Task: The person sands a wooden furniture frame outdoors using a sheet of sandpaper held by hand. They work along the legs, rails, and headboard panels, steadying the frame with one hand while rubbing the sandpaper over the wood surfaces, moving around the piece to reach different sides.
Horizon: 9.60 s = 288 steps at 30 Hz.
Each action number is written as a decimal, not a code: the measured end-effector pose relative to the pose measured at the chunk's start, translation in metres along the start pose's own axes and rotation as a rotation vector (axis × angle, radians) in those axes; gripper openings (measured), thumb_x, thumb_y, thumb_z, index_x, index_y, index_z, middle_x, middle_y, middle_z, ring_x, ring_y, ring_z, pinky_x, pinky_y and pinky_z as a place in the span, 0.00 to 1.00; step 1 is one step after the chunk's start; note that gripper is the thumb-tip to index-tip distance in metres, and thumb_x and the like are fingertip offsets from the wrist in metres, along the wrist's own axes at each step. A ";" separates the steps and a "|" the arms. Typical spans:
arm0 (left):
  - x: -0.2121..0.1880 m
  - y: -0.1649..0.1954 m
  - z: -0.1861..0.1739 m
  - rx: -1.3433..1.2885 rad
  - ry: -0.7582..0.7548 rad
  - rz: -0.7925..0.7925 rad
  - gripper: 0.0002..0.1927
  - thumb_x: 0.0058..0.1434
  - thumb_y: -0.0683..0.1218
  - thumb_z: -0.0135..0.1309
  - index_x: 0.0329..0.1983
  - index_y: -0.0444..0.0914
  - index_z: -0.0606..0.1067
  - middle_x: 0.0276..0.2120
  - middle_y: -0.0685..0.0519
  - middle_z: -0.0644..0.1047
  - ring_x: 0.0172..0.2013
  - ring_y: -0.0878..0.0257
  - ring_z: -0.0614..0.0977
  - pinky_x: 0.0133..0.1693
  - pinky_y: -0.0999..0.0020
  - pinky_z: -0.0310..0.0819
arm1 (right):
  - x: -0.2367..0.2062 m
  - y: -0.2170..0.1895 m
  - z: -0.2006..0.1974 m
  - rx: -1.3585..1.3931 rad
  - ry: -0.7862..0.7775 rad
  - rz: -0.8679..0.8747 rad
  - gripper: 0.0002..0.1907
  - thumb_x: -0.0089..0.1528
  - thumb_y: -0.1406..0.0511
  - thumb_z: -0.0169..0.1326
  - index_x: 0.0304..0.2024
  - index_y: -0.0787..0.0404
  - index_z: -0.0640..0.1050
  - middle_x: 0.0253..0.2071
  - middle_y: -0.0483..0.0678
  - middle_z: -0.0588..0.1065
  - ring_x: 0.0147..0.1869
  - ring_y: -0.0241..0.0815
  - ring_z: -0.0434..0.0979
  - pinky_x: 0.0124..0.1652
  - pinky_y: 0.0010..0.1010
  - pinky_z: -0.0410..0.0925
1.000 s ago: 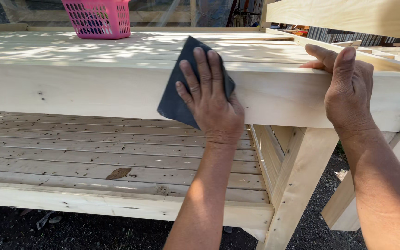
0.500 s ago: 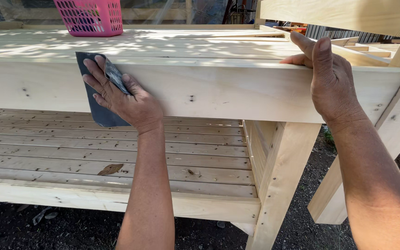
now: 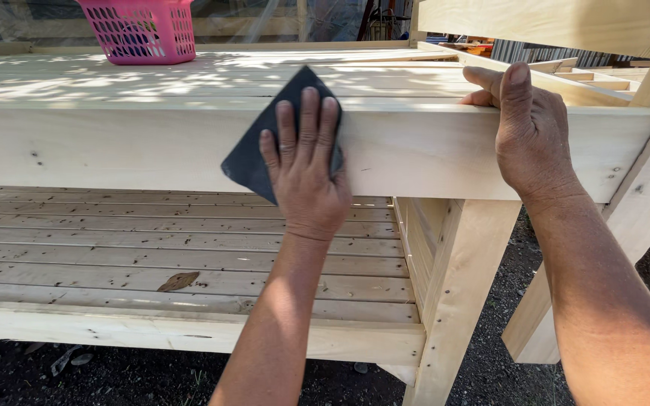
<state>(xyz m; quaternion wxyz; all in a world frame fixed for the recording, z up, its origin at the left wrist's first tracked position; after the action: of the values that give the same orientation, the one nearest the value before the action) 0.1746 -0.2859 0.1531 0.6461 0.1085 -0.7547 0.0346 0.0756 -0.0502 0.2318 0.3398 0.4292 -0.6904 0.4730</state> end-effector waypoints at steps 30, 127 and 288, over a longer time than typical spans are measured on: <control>0.017 -0.226 -0.071 0.026 0.348 -0.616 0.28 0.85 0.53 0.32 0.86 0.46 0.49 0.84 0.54 0.47 0.83 0.50 0.44 0.80 0.40 0.33 | -0.005 -0.003 0.026 -0.560 0.205 -0.244 0.28 0.83 0.53 0.39 0.39 0.51 0.86 0.30 0.37 0.76 0.45 0.40 0.70 0.60 0.40 0.53; 0.032 -0.354 -0.097 -0.046 0.400 -0.563 0.29 0.81 0.52 0.35 0.83 0.46 0.49 0.82 0.56 0.49 0.82 0.52 0.45 0.76 0.39 0.31 | 0.012 -0.061 0.164 -0.811 0.356 -0.298 0.28 0.76 0.54 0.43 0.22 0.53 0.73 0.21 0.37 0.68 0.34 0.37 0.65 0.59 0.36 0.55; 0.055 0.232 0.015 -0.344 -0.228 0.275 0.28 0.65 0.49 0.45 0.70 0.42 0.69 0.68 0.51 0.72 0.70 0.55 0.69 0.73 0.52 0.50 | -0.006 0.053 -0.092 -0.039 0.003 0.183 0.54 0.65 0.30 0.19 0.68 0.59 0.74 0.60 0.57 0.75 0.69 0.48 0.71 0.67 0.38 0.61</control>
<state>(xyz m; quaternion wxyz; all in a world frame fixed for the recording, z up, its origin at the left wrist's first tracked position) 0.1042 -0.0696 0.2253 0.5549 -0.1036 -0.8252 -0.0196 0.0353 0.0483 0.2372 0.3047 0.3568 -0.7352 0.4891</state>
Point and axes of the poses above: each hand's wrist, its own x-axis towards the middle knuckle, its own z-axis out of the palm, y = z × x, the point moved 7 cm from there along x, towards the middle knuckle
